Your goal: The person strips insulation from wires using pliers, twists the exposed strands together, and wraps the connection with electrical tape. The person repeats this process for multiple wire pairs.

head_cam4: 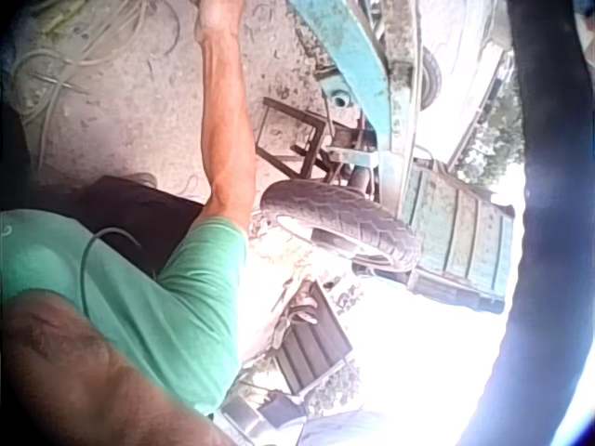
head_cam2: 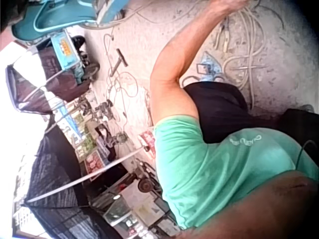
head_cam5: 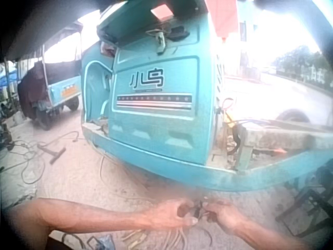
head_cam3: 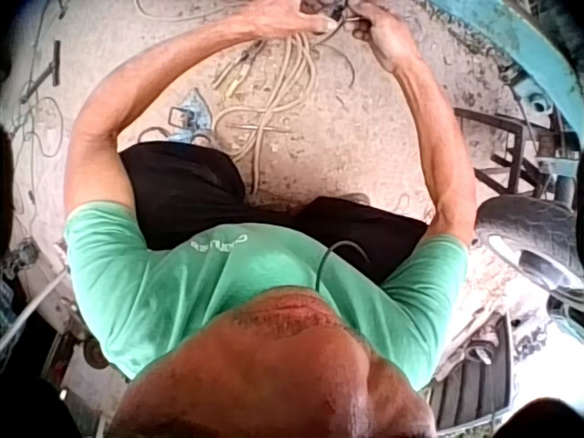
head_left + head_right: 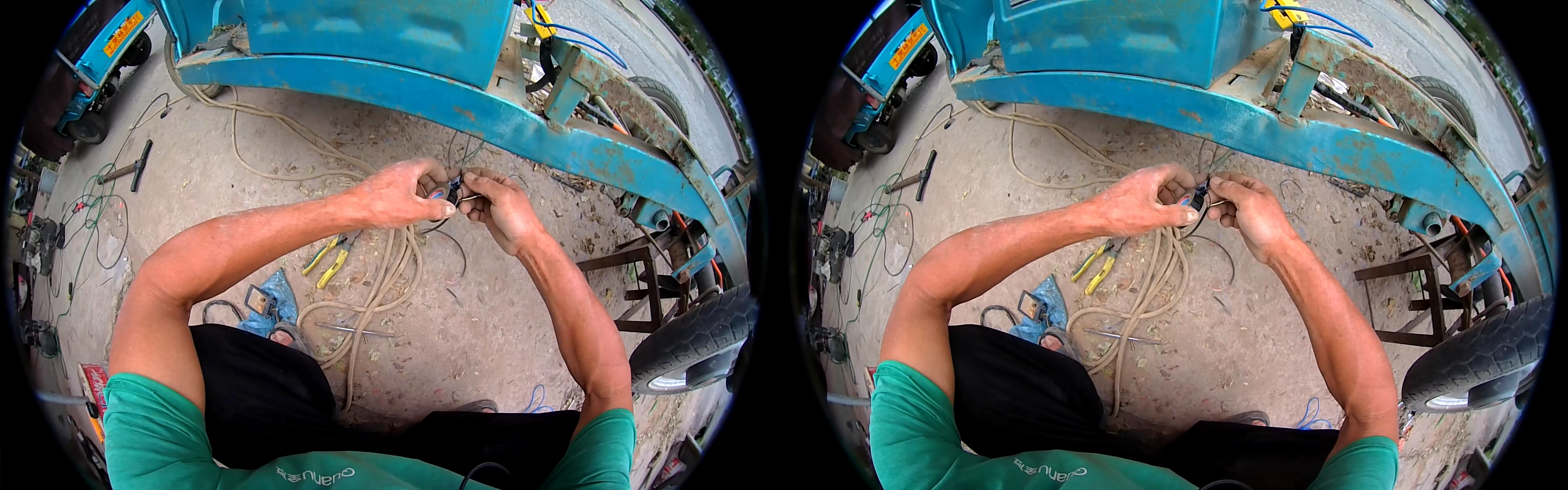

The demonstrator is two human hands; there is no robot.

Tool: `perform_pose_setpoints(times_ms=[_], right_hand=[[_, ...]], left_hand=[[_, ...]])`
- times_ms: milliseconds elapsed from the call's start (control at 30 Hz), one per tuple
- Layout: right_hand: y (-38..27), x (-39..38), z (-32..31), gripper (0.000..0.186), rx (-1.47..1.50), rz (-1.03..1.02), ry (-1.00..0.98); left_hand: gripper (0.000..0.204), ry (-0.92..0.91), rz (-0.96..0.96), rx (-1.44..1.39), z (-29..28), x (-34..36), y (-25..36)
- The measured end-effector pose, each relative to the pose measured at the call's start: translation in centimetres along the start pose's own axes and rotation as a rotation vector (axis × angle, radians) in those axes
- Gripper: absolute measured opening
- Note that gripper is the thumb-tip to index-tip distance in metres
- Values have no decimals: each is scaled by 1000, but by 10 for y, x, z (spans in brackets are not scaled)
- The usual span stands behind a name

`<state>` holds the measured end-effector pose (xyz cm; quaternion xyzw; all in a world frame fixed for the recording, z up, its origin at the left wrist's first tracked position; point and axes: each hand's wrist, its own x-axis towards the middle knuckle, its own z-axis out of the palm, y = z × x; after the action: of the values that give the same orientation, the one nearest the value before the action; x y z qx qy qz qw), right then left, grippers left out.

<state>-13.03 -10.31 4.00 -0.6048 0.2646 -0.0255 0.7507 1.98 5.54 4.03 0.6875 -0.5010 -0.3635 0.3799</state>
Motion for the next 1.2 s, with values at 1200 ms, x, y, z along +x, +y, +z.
perform_pose_setpoints(times_ms=[1200], right_hand=[[5, 5, -3, 20, -149, -106, -21]], left_hand=[[62, -85, 7, 129, -16, 6, 9]])
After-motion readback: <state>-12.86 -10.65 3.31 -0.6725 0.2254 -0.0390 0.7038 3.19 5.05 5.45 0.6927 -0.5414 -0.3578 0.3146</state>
